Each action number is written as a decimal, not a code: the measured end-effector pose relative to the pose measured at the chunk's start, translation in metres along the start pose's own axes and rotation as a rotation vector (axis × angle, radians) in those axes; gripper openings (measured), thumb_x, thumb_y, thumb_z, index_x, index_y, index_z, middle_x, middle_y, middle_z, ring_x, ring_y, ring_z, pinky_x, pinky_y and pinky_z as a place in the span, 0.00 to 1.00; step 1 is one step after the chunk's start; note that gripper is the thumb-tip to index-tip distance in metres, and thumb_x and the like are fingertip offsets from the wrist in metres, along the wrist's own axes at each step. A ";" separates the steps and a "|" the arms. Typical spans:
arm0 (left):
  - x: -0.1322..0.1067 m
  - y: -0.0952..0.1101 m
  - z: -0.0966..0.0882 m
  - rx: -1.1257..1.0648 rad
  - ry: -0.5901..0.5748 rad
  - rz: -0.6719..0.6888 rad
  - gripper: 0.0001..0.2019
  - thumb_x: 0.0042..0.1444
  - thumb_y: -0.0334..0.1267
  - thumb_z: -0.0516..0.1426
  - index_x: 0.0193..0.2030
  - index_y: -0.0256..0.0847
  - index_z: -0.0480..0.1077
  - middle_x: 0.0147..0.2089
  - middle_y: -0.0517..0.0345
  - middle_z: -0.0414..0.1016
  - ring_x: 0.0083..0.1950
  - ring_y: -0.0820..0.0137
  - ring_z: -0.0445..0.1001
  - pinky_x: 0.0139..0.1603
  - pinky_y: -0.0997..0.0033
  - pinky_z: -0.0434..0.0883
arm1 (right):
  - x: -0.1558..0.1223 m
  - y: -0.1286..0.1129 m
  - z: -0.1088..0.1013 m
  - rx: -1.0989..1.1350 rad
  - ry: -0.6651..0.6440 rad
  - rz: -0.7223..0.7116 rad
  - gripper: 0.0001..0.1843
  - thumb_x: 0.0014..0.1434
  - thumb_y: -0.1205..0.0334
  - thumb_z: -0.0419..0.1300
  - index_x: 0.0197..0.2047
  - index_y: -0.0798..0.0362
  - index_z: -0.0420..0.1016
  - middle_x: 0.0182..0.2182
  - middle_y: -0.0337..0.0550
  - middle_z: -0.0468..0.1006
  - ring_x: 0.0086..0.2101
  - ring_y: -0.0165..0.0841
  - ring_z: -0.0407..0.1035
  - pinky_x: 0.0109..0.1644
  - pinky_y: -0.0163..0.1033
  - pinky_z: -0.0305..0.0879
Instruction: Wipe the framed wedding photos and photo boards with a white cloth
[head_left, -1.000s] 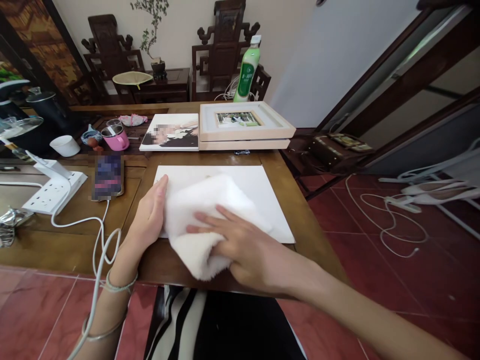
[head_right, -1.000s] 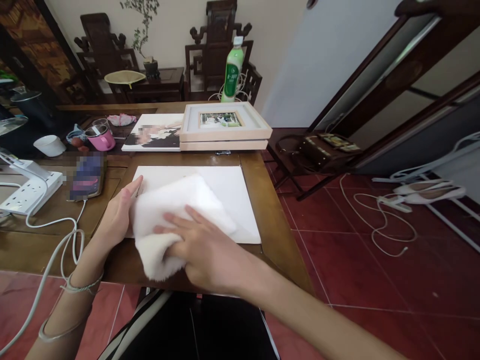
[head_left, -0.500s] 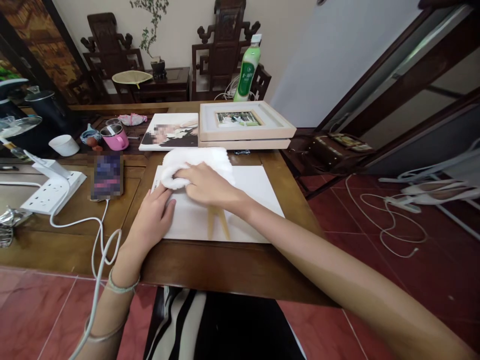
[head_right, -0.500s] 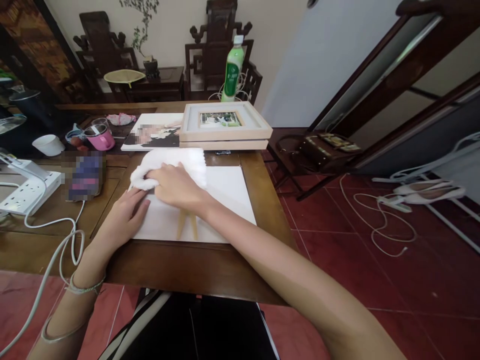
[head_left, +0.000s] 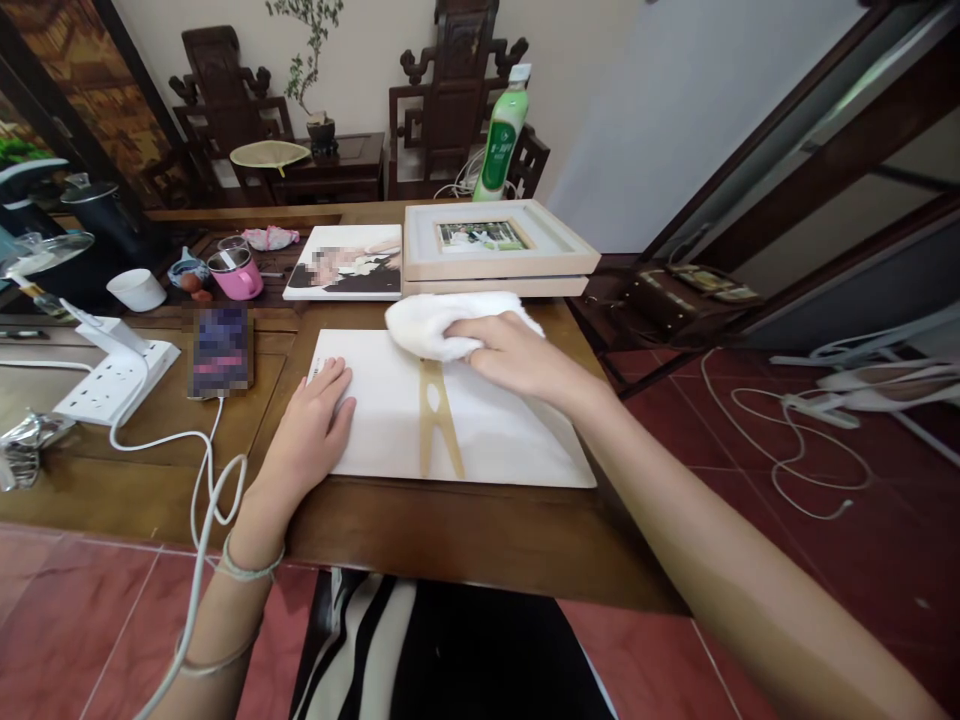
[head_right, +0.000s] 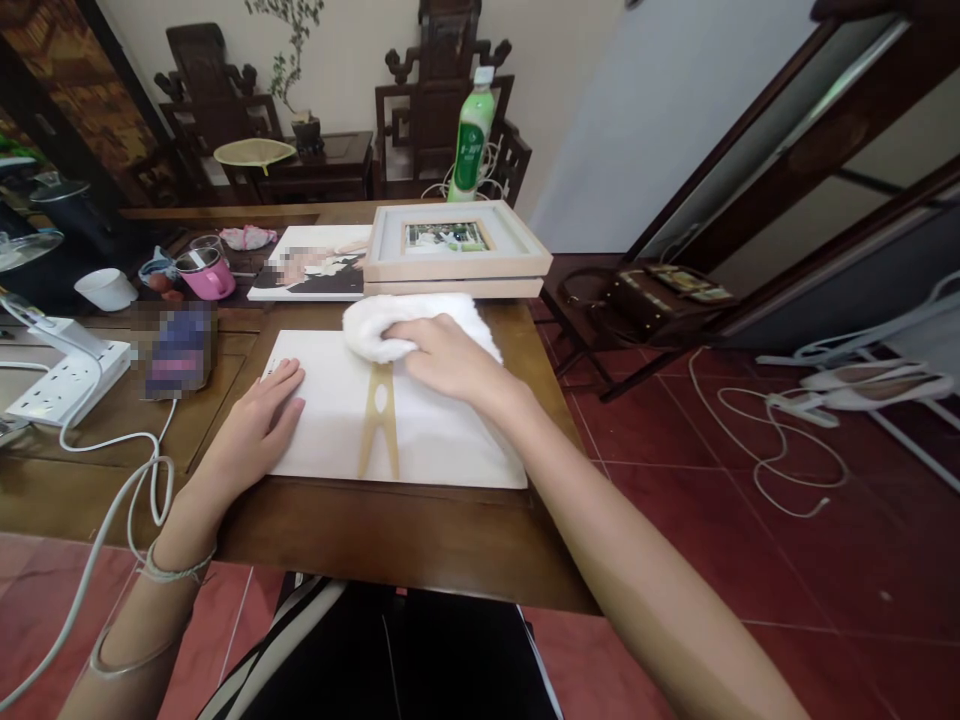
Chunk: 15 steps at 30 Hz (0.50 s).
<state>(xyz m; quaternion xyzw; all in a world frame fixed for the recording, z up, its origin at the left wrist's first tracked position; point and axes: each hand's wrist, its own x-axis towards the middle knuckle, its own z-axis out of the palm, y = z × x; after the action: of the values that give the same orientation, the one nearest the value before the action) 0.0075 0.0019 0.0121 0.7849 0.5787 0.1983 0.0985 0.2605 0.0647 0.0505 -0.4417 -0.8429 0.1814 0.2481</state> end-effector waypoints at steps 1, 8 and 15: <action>0.000 0.000 0.000 0.001 0.001 0.001 0.22 0.65 0.36 0.45 0.63 0.32 0.63 0.69 0.39 0.61 0.72 0.55 0.55 0.70 0.46 0.55 | -0.005 0.006 -0.004 -0.030 0.010 0.021 0.29 0.45 0.77 0.47 0.43 0.51 0.81 0.45 0.40 0.83 0.46 0.43 0.75 0.50 0.43 0.68; 0.000 -0.001 0.002 0.007 0.022 0.016 0.22 0.65 0.37 0.45 0.62 0.33 0.64 0.69 0.40 0.61 0.72 0.56 0.56 0.70 0.45 0.55 | -0.071 0.008 0.005 -0.251 0.018 -0.055 0.25 0.44 0.79 0.47 0.41 0.55 0.77 0.54 0.53 0.77 0.61 0.50 0.61 0.64 0.65 0.54; -0.001 -0.002 0.002 0.009 0.010 0.008 0.22 0.65 0.37 0.45 0.63 0.33 0.63 0.69 0.40 0.60 0.72 0.56 0.55 0.70 0.46 0.55 | -0.128 -0.015 0.003 -0.288 0.051 -0.130 0.21 0.42 0.80 0.46 0.31 0.51 0.74 0.59 0.51 0.72 0.63 0.47 0.57 0.66 0.64 0.54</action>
<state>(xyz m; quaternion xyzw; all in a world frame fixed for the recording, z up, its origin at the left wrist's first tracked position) 0.0068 0.0021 0.0093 0.7865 0.5771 0.1999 0.0915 0.3116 -0.0511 0.0233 -0.4218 -0.8804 0.0307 0.2147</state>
